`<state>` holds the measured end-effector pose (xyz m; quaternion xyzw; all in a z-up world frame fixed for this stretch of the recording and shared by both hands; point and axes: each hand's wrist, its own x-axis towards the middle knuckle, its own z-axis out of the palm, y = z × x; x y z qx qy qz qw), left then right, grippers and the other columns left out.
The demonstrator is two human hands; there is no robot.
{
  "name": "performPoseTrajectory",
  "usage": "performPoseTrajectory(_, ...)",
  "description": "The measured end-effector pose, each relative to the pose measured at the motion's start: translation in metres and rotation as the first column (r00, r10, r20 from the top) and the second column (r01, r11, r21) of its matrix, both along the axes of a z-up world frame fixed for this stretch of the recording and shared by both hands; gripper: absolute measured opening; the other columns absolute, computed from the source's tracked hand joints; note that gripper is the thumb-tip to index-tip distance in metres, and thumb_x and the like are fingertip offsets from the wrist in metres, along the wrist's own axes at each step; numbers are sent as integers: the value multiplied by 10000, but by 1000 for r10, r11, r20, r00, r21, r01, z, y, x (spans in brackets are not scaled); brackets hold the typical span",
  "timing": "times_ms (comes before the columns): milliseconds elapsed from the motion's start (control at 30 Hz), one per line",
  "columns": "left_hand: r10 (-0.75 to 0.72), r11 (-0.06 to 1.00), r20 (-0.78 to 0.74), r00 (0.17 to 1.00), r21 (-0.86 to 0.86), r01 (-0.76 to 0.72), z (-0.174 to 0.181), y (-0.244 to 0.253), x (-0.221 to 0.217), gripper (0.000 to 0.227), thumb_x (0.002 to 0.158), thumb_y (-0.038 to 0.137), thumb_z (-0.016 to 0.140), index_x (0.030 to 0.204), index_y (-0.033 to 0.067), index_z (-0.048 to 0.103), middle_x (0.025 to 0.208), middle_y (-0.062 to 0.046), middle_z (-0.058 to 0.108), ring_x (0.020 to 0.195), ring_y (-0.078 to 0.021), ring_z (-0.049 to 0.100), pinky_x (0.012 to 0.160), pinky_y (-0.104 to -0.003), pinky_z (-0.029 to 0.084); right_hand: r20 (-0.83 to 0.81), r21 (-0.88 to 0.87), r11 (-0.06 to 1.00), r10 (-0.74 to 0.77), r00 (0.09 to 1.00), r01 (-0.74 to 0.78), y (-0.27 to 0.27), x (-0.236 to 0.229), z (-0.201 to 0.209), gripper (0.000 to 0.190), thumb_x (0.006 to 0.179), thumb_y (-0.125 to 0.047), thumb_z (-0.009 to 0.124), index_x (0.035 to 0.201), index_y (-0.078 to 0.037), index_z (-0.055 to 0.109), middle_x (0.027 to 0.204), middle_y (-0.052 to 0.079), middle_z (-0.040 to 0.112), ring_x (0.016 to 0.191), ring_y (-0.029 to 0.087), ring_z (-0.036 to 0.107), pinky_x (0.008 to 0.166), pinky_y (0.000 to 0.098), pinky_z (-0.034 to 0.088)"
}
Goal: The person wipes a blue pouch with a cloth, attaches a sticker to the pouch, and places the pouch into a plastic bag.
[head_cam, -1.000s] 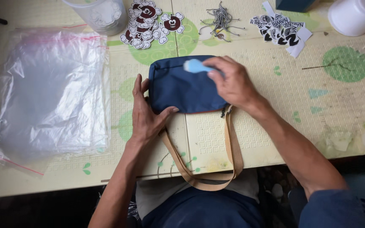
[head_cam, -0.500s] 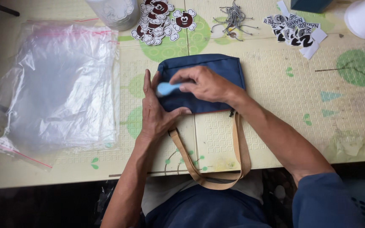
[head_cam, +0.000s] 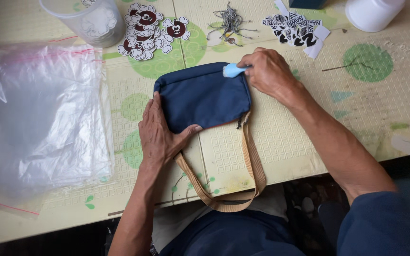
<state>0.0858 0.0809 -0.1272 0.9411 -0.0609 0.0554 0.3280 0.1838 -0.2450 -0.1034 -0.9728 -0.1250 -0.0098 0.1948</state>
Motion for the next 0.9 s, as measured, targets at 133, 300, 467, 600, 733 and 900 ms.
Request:
performPoseTrajectory(133,28,995,23,999,92,-30,-9,-3,3,1338,666,834,694,1603,20,195,1648,-151,343,1508,-364,315,1134,-553,303,16,-107,993,-41,999,42,-2,-38,54,270,999,12,646,1249,-25,741,992,193,662,776,324,650,652,450,587)
performPoseTrajectory(300,4,1000,-37,999,-21,-5,5,-3,0,1441,571,789,850,1612,21,215,1595,-202,410,1515,-376,316,1186,-530,294,-673,140,988,50,737,61,-5,-74,118,323,932,19,613,1168,-58,820,880,173,736,726,229,566,687,374,462)
performPoseTrajectory(467,-13,1000,-33,999,-17,12,9,-3,-1,1556,454,798,889,1624,43,195,1590,-210,414,1517,-384,311,1195,-536,286,-225,246,969,38,974,19,-7,-45,63,263,1014,29,579,1231,14,726,932,223,628,774,277,552,693,380,461)
performPoseTrajectory(600,-16,998,-42,999,-55,14,6,-1,0,1568,464,780,905,1633,52,154,1607,-204,384,1517,-397,305,1172,-544,295,-600,301,940,318,734,-161,9,-50,64,289,892,-38,710,1137,-131,831,993,166,702,907,269,614,840,419,494)
performPoseTrajectory(733,-28,999,-37,999,-47,26,6,1,0,1567,468,769,918,1641,86,133,1609,-195,391,1518,-385,311,1159,-540,303,-594,381,917,339,729,-116,21,-38,56,315,921,-59,682,1191,-159,808,1005,143,698,914,255,584,875,401,475)
performPoseTrajectory(900,-34,997,-27,999,-77,32,9,1,1,1600,451,734,946,1644,87,98,1624,-194,371,1512,-389,325,1132,-528,322,-378,309,929,316,871,-203,35,-35,33,263,969,-48,649,1208,-71,758,1001,192,649,963,328,620,902,460,492)
